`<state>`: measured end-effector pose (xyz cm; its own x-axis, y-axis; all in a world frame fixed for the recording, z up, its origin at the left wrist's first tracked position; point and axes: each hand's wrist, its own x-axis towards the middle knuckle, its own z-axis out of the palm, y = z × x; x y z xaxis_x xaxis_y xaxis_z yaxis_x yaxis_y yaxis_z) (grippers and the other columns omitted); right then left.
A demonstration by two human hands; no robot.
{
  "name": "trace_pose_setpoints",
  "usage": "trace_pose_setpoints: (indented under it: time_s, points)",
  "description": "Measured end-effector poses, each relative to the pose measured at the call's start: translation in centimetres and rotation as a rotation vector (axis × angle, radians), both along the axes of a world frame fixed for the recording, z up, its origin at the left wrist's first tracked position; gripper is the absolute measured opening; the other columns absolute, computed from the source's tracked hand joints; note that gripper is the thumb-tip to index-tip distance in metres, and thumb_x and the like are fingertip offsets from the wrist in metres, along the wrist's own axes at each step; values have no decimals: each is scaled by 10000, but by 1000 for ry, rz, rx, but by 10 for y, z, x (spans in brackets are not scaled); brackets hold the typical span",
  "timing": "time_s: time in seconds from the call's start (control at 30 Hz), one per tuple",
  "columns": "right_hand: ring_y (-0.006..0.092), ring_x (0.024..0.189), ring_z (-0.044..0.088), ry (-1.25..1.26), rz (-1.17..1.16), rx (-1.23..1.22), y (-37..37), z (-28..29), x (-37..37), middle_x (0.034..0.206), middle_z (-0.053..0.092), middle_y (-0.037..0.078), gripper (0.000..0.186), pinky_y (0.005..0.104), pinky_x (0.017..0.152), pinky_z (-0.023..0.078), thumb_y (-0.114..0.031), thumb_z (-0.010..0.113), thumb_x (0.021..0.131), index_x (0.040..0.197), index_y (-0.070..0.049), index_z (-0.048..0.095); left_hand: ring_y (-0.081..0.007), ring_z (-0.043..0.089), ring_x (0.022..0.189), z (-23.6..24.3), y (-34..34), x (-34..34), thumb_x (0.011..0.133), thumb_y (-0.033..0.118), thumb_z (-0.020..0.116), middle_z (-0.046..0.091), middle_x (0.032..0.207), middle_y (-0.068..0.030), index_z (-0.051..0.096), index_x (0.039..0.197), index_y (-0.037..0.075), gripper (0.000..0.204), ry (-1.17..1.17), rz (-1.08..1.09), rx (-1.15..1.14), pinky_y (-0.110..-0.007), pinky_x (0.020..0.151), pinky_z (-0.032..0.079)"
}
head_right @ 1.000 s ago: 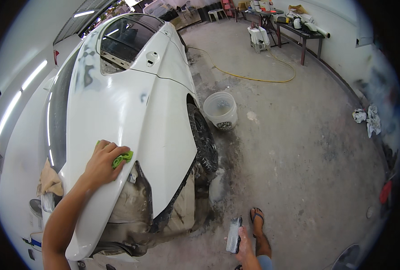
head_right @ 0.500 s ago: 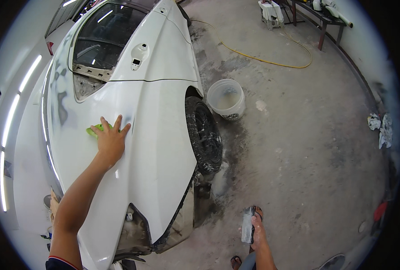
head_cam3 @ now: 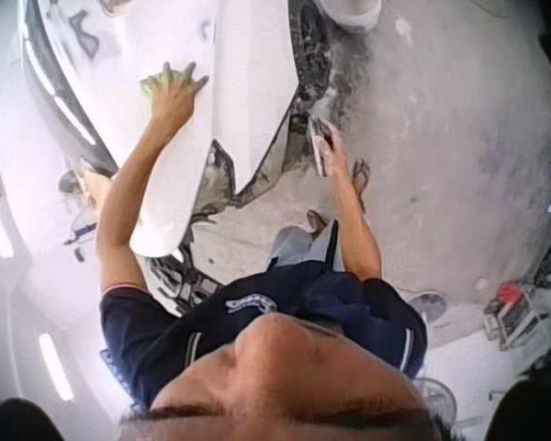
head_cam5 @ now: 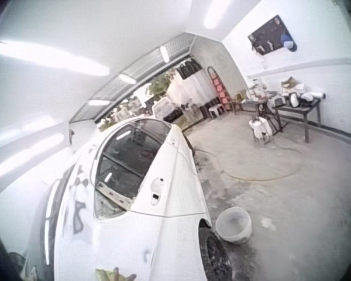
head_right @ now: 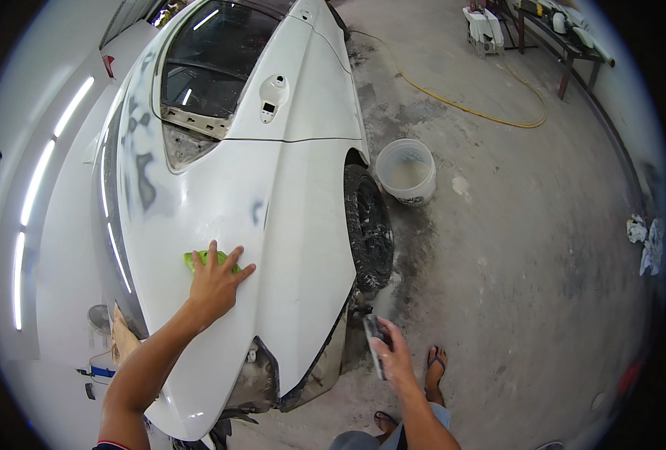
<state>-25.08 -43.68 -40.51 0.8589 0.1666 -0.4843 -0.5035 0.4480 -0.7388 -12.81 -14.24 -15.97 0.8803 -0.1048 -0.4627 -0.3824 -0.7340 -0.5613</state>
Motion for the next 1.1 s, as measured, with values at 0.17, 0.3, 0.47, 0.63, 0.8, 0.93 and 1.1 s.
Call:
trace_pose_setpoints:
  time_s: [0.17, 0.3, 0.47, 0.63, 0.8, 0.93, 1.1]
  points:
    - [303, 1162, 622, -499, 47, -318, 116, 66, 79, 1255, 598, 163, 562, 409, 1040, 497, -352, 813, 951, 1428, -90, 672, -390, 421, 1511, 87, 65, -7, 910, 101, 699, 544, 1570, -47, 752, 1274, 266, 403, -105, -109, -139, -651, 1275, 301]
    - [368, 1161, 588, -699, -108, -571, 194, 88, 129, 1257, 586, 185, 512, 460, 1016, 491, -338, 823, 935, 1385, -114, 723, -407, 465, 1467, 139, 116, 7, 795, 39, 778, 590, 1505, -57, 757, 1216, 230, 463, -167, -184, -323, -642, 1266, 322]
    - [387, 1139, 575, -746, -116, -755, 222, 87, 136, 1223, 594, 203, 464, 499, 989, 477, -261, 821, 917, 1357, -133, 752, -362, 550, 1385, 144, 146, 19, 725, 73, 770, 673, 1386, -40, 781, 1154, 247, 463, -237, -238, -490, -627, 1249, 358]
    - [356, 1111, 580, -771, -166, -712, 226, 92, 205, 1206, 601, 182, 439, 442, 969, 484, -249, 815, 922, 1339, -121, 760, -336, 652, 1249, 133, 155, 23, 675, 77, 730, 739, 1256, -34, 800, 1032, 232, 395, -358, -272, -637, -609, 1172, 424]
    - [338, 1144, 572, -961, -149, -634, 215, 76, 155, 1230, 570, 168, 456, 465, 1036, 476, -187, 847, 882, 1329, -135, 769, -341, 673, 1200, 128, 159, 24, 633, 78, 717, 755, 1206, -34, 796, 988, 232, 395, -395, -285, -708, -598, 1144, 445]
    - [350, 1146, 588, -797, -157, -584, 225, 90, 216, 1242, 618, 180, 469, 480, 995, 474, -208, 862, 866, 1328, -209, 784, -347, 680, 1183, 127, 160, 24, 610, 75, 722, 758, 1201, -32, 794, 976, 240, 409, -423, -303, -690, -594, 1132, 459]
    - [356, 1139, 591, -949, -170, -553, 219, 92, 155, 1269, 612, 171, 436, 492, 970, 476, -200, 863, 867, 1295, -247, 797, -343, 685, 1171, 128, 160, 25, 589, 73, 732, 762, 1183, -37, 789, 970, 239, 420, -425, -294, -684, -592, 1114, 467]
